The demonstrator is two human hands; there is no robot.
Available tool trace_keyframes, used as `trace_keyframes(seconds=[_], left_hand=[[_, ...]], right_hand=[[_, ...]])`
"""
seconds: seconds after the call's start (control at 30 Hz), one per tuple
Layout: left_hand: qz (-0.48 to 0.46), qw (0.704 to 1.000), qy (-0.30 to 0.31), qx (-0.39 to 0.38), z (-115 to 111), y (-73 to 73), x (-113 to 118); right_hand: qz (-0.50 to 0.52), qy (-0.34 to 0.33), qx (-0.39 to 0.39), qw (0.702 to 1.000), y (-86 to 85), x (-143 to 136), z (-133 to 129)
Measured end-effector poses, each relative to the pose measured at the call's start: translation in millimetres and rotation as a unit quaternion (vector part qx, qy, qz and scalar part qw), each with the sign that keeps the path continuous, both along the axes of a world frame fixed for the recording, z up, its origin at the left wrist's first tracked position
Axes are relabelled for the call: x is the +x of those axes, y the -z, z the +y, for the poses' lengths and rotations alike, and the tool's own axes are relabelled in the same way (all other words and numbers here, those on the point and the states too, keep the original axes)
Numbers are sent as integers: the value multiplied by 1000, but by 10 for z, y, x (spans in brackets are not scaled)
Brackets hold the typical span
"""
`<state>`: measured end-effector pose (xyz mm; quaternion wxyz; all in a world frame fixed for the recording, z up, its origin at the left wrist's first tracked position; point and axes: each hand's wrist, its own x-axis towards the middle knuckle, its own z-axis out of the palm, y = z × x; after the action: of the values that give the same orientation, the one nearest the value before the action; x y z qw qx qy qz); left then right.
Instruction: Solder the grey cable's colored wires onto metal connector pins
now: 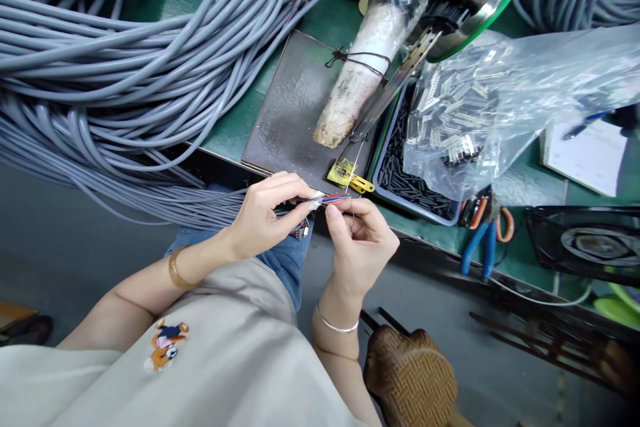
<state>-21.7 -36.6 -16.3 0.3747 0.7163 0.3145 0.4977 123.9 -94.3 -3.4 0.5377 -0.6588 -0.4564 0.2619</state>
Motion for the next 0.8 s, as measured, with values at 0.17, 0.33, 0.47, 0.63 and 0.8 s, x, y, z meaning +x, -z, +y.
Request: trace_keyframes(seconds=[0.17, 0.33, 0.47, 0.63, 0.8], left_hand=[[19, 1000, 13, 3, -5, -15, -2], [33, 998, 32, -31, -12, -48, -17], [41, 997, 43, -41, 0, -78, -30], [55, 998, 17, -21, 0, -71, -23], [67, 998, -16, 12, -12, -45, 1]], right_hand=[[6, 3, 7, 1000, 2, 4, 15], [-76, -9, 30, 997, 1, 25, 24], [-245, -70, 129, 958, -16, 145, 27], [-413, -170, 152, 882, -74, 330, 20], [-329, -114, 85, 934, -57, 312, -13]])
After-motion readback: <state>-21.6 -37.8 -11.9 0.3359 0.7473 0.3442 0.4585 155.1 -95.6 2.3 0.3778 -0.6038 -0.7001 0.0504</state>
